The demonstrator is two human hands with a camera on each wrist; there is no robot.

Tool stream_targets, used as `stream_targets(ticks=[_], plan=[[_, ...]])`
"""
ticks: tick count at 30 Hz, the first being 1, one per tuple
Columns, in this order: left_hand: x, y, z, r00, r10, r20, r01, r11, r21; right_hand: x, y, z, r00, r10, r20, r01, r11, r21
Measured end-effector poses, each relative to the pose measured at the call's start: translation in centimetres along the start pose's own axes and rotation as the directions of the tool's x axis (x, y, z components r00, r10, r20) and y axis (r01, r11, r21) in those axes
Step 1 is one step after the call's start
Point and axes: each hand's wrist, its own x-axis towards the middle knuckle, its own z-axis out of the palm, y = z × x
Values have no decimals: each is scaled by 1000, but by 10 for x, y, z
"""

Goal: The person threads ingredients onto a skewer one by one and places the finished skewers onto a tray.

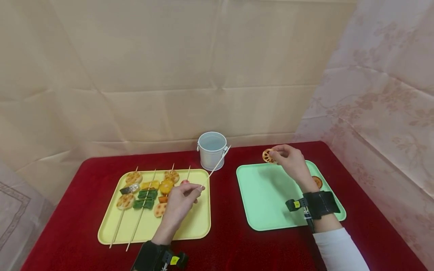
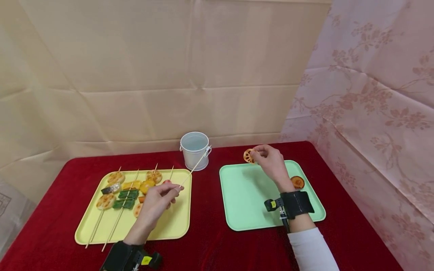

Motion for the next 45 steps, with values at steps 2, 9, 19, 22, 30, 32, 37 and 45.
stream_targets(ticks=[2, 9, 19, 22, 30, 32, 37, 45], plan=[[0, -1, 0, 1000, 15, 8, -15, 1000, 17, -1, -6, 10, 1000, 23, -11, -22, 996, 84], [-1, -1, -1, 997, 55, 59, -61, 993, 104, -6, -26, 36, 995, 94, -31, -82, 958, 274], [-2, -1, -2, 985, 96, 144, -119, 980, 160, -13, -32, 51, 982, 190, -1, -169, 873, 458], [-2, -3, -2, 982, 96, 164, -125, 977, 174, -13, -31, 54, 977, 215, 3, -188, 849, 494], [-2, -3, -3, 979, 84, 184, -120, 973, 196, -13, -29, 57, 971, 239, 12, -206, 813, 544], [-2, -3, -3, 980, 92, 176, -129, 969, 211, -13, -29, 57, 974, 224, 17, -195, 804, 562], [-3, -2, -3, 983, 96, 158, -131, 965, 225, -13, -29, 60, 983, 182, 24, -160, 788, 595], [-2, -3, -2, 985, 97, 144, -129, 964, 231, -17, -33, 64, 990, 135, 35, -130, 796, 591]])
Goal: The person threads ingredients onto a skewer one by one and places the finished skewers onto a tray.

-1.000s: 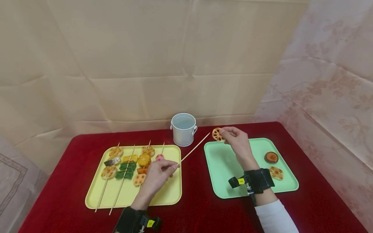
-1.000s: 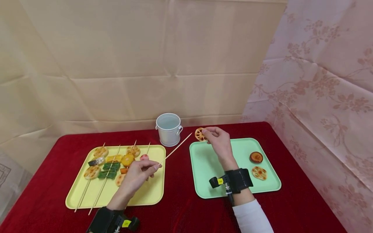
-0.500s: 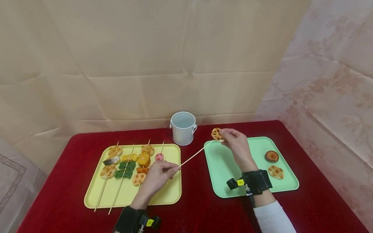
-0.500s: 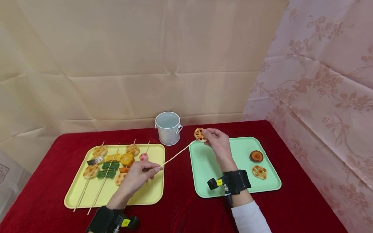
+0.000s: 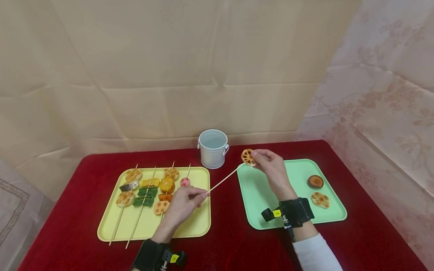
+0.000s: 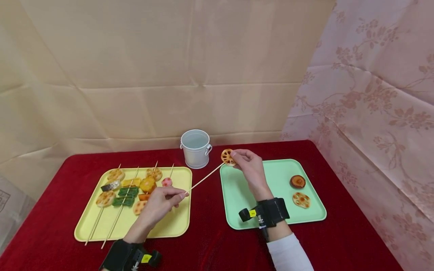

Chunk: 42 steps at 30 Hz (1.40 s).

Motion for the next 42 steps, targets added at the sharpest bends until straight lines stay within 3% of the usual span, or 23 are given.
stream_targets(ticks=[6, 18, 29, 37, 42], plan=[[0, 0, 2, 1000, -1, -12, 1, 1000, -1, -3, -3, 2, 1000, 0, 23, 0, 1000, -11], [-2, 1, 8, 999, -34, -33, 29, 990, -140, -6, -4, 8, 995, 46, 84, -52, 996, 70], [-3, 4, 9, 998, 53, -18, -54, 996, -68, -10, -1, 16, 989, 58, 133, -70, 993, 91], [-5, 5, 9, 998, 63, 28, -64, 998, 26, -12, 3, 24, 979, 71, 189, -81, 996, 46], [-6, 7, 8, 997, 62, 43, -63, 998, 21, -13, 3, 27, 973, 72, 219, -79, 997, 22]])
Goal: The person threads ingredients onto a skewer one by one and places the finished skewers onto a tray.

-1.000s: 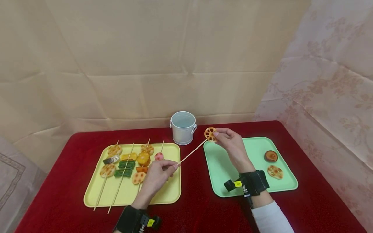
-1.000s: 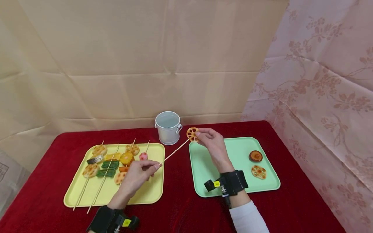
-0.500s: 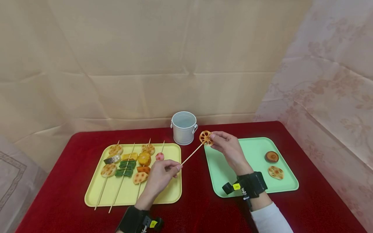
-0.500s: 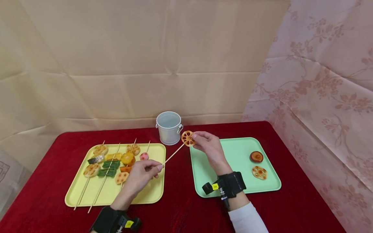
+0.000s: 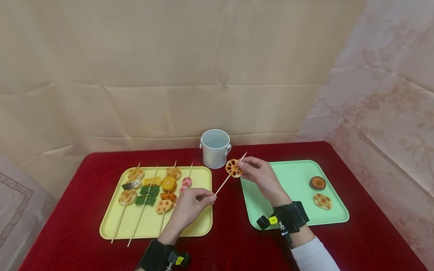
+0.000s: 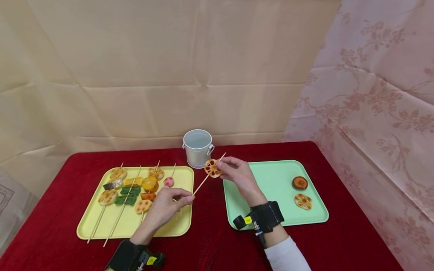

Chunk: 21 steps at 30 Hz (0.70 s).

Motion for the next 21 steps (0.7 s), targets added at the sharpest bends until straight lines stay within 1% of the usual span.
stream_targets(ticks=[5, 11, 14, 17, 21], plan=[[1, 0, 0, 1000, -13, -1, 13, 999, -47, -1, 0, 5, 1000, -6, 16, 7, 999, -49], [1, -1, 1, 1000, -18, -10, 18, 998, -66, -3, 2, 12, 1000, -11, 26, 14, 994, -107], [1, -1, 1, 1000, -20, -5, 20, 996, -84, -3, 3, 16, 999, -16, 45, 22, 990, -139], [1, -2, 1, 1000, -17, -3, 17, 995, -99, -4, 4, 21, 997, -17, 72, 28, 986, -167], [2, -2, 0, 1000, 1, -12, -3, 995, -97, -6, 5, 26, 995, -9, 101, 28, 982, -188]])
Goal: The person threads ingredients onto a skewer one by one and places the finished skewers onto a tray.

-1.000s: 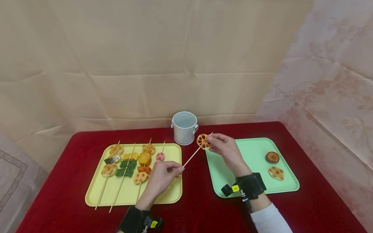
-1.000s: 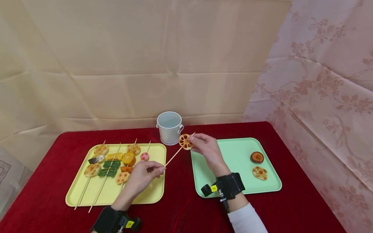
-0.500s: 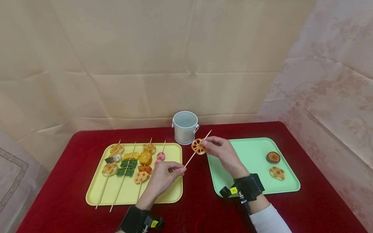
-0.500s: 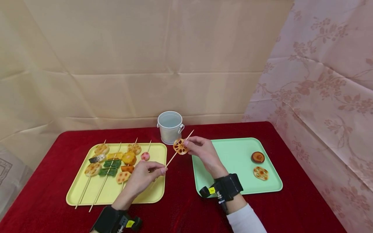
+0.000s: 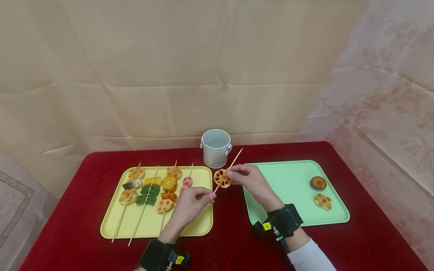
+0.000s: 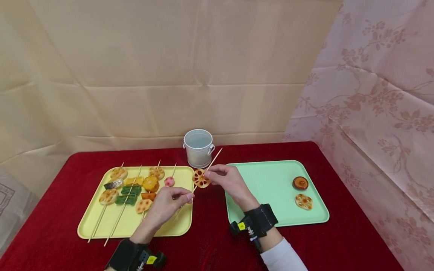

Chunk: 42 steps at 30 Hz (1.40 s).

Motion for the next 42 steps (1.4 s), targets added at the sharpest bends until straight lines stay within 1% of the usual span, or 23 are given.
stream_targets(ticks=[3, 8, 15, 22, 26, 29, 33, 35, 38, 42], plan=[[1, 0, 0, 1000, 18, -13, -18, 1000, 3, -1, 0, 4, 1000, -3, 12, 3, 1000, 4], [2, 0, 0, 999, 31, -31, -31, 1000, 4, -1, 1, 10, 999, -12, 29, 11, 1000, 23], [1, 0, 0, 999, 31, -40, -30, 999, 17, -2, 1, 15, 999, 7, 45, -8, 1000, 23], [2, 0, -1, 998, 27, -53, -26, 1000, 10, -3, 3, 16, 998, -5, 60, 3, 1000, 25], [2, 0, 0, 998, 21, -59, -20, 1000, 10, -1, 1, 13, 999, 3, 37, -3, 1000, -1], [3, 0, 0, 998, 21, -60, -21, 1000, 8, 1, -2, 7, 1000, -3, 4, 3, 1000, -20], [3, 1, 1, 998, 18, -56, -18, 1000, 5, 2, -4, -6, 999, -22, -42, 20, 999, -48], [3, 0, 1, 998, 9, -55, -9, 1000, 10, 2, -4, -13, 998, -25, -60, 20, 997, -78], [2, 0, -1, 998, -12, -63, 14, 1000, 21, 1, -7, -26, 997, -37, -62, 30, 992, -122], [1, 1, -4, 997, -33, -68, 35, 999, 25, -4, -14, -51, 994, -68, -82, 48, 974, -221]])
